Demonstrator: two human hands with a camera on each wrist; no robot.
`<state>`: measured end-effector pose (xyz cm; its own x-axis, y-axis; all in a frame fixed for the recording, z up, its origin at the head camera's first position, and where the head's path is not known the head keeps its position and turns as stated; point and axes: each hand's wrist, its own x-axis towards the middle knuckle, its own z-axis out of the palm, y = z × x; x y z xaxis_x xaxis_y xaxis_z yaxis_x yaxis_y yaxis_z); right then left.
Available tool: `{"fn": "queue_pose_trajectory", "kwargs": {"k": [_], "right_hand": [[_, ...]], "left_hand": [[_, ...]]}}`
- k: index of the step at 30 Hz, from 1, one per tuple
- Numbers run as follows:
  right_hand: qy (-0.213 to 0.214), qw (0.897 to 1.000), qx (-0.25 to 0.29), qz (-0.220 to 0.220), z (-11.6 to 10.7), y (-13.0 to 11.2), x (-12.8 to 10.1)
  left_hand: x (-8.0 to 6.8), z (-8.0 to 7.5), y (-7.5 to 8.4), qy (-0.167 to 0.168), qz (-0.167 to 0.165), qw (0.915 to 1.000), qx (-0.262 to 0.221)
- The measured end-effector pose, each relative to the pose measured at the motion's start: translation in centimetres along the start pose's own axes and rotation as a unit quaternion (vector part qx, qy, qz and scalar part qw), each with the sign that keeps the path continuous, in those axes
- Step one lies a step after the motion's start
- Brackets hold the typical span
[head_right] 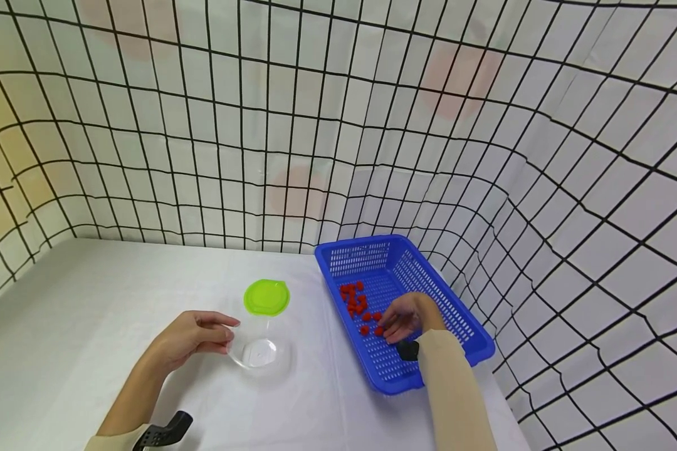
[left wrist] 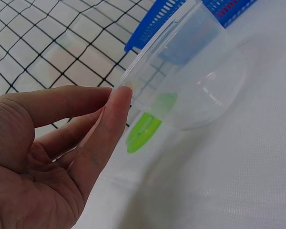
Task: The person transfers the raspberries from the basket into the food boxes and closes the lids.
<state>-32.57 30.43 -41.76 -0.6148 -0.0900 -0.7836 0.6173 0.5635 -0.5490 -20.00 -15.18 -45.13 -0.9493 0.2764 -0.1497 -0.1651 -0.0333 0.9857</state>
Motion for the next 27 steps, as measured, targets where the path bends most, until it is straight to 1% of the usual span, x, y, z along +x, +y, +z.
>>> {"fn": "queue_pose_trajectory", "kwargs": {"k": [4,10,12,17,21,27], "right_hand": [[-0.005,1.000,0.014,-0.002,-0.12,0.06,0.10],[-0.007,1.000,0.011,-0.013,-0.35,0.29,0.18],[-0.009,1.000,0.018,-0.014,-0.44,0.38,0.25],[-0.009,0.999,0.035,-0.007,-0.66,0.38,0.28],[-0.007,0.999,0.034,-0.001,-0.52,0.28,0.11],[-0.034,0.999,0.017,0.008,-0.06,-0.24,-0.22]], "left_hand": [[-0.03,-0.03,0.11,0.000,0.001,1.0000,0.002],[-0.01,-0.05,0.04,-0.001,0.001,1.0000,0.000],[0.02,-0.10,-0.04,-0.001,0.002,1.0000,0.000],[0.09,-0.20,-0.17,-0.001,0.006,1.0000,0.003],[0.10,-0.20,-0.25,0.000,0.004,1.0000,0.000],[0.00,-0.19,-0.25,0.004,0.001,1.0000,-0.002]]}}
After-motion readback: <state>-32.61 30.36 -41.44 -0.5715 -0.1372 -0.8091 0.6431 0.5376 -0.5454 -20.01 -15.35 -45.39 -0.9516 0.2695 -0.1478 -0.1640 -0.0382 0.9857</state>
